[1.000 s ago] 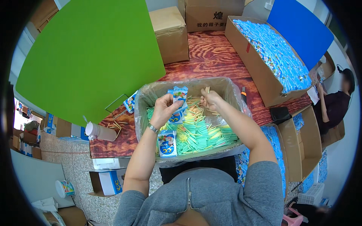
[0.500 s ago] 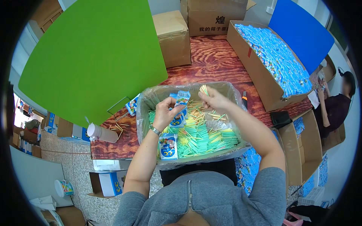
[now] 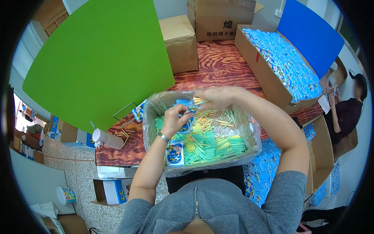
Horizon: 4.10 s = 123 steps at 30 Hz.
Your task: Counting and sorting blue packets from a box filled with green and yellow paper shreds.
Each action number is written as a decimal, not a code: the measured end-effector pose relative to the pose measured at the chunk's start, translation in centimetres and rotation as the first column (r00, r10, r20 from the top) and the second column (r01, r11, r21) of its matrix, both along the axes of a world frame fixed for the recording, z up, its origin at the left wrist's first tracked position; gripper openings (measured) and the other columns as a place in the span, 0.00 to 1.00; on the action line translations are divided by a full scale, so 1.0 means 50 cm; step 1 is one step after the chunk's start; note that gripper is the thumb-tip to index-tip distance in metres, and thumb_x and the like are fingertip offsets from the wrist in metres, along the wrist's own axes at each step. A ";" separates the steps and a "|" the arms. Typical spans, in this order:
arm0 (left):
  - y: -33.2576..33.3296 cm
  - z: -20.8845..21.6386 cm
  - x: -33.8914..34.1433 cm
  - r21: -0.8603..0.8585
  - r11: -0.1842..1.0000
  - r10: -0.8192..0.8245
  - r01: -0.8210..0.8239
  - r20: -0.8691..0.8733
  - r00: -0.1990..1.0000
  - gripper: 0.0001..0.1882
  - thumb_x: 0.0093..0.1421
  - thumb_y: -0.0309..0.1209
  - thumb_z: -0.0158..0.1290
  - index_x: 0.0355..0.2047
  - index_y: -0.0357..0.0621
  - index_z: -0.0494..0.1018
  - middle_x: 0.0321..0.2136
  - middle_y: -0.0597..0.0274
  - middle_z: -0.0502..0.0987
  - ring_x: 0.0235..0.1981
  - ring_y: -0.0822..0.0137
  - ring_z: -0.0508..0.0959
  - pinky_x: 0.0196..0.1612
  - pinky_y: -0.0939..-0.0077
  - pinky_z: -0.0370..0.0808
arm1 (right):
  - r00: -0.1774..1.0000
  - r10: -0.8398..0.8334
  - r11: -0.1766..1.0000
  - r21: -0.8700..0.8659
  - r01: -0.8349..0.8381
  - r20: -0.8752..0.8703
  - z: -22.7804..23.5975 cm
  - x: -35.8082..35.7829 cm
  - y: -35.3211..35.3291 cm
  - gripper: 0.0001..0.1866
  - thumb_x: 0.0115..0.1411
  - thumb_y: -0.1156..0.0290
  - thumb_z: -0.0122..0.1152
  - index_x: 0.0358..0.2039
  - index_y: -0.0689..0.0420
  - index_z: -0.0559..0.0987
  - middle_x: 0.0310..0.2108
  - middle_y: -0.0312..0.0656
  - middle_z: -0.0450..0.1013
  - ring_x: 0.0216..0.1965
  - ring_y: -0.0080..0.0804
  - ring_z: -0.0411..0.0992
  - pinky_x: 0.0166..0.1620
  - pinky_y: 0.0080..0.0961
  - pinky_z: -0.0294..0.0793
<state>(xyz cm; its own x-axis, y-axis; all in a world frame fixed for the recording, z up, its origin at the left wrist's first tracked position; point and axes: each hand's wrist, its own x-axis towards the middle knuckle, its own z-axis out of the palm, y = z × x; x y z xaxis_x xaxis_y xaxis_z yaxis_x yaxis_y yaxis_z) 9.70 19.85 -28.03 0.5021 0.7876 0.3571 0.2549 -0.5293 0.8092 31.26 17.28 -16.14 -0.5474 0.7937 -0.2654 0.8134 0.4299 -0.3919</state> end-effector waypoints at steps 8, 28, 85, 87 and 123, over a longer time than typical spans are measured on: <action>0.009 -0.018 0.000 0.259 0.966 -0.001 0.004 -0.009 1.000 0.12 0.50 0.30 0.64 0.29 0.38 0.74 0.22 0.59 0.77 0.19 0.69 0.78 0.26 0.75 0.75 | 0.928 -0.034 0.958 -0.253 0.136 0.370 0.103 -0.088 0.021 0.30 0.60 0.54 0.58 0.56 0.59 0.64 0.34 0.57 0.75 0.41 0.51 0.75 0.45 0.46 0.73; 0.067 0.033 -0.074 -0.312 0.949 0.203 -0.033 0.530 0.823 0.12 0.60 0.21 0.51 0.45 0.35 0.73 0.40 0.60 0.78 0.41 0.71 0.77 0.43 0.79 0.75 | 0.970 -0.055 0.923 0.359 0.139 -0.235 -0.235 -0.130 -0.009 0.16 0.55 0.66 0.62 0.43 0.56 0.73 0.32 0.51 0.74 0.36 0.51 0.75 0.36 0.43 0.74; -0.079 0.026 -0.202 -0.440 0.898 0.067 -0.019 0.095 0.993 0.15 0.62 0.31 0.55 0.45 0.33 0.74 0.37 0.62 0.79 0.41 0.76 0.76 0.42 0.81 0.74 | 0.899 0.139 0.867 0.490 0.092 -0.416 -0.246 -0.201 -0.093 0.05 0.53 0.68 0.63 0.30 0.52 0.78 0.28 0.40 0.73 0.31 0.39 0.74 0.33 0.36 0.74; -0.088 0.030 -0.196 -0.468 0.881 -0.074 0.068 0.005 0.997 0.17 0.61 0.34 0.57 0.45 0.33 0.74 0.36 0.62 0.79 0.40 0.76 0.77 0.41 0.82 0.74 | 0.859 0.141 0.863 0.487 0.137 -0.493 -0.222 -0.181 -0.084 0.05 0.56 0.68 0.62 0.30 0.55 0.78 0.27 0.41 0.73 0.30 0.38 0.74 0.32 0.34 0.73; -0.026 -0.020 -0.007 -0.463 0.878 0.029 0.124 0.310 0.950 0.20 0.55 0.36 0.63 0.16 0.43 0.65 0.14 0.77 0.64 0.18 0.84 0.59 0.18 0.83 0.57 | 0.693 -0.633 0.762 0.120 0.636 0.345 -0.369 0.104 -0.048 0.17 0.54 0.73 0.55 0.45 0.64 0.70 0.42 0.61 0.73 0.45 0.56 0.73 0.48 0.43 0.73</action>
<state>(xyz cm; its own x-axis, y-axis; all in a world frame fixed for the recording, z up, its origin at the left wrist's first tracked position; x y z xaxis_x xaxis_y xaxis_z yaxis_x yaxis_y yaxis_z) 9.37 18.56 -29.05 0.4732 0.8766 0.0872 -0.0543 -0.0698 0.9961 36.44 14.89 -34.57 0.2157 0.9151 -0.3406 0.9700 -0.2408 -0.0327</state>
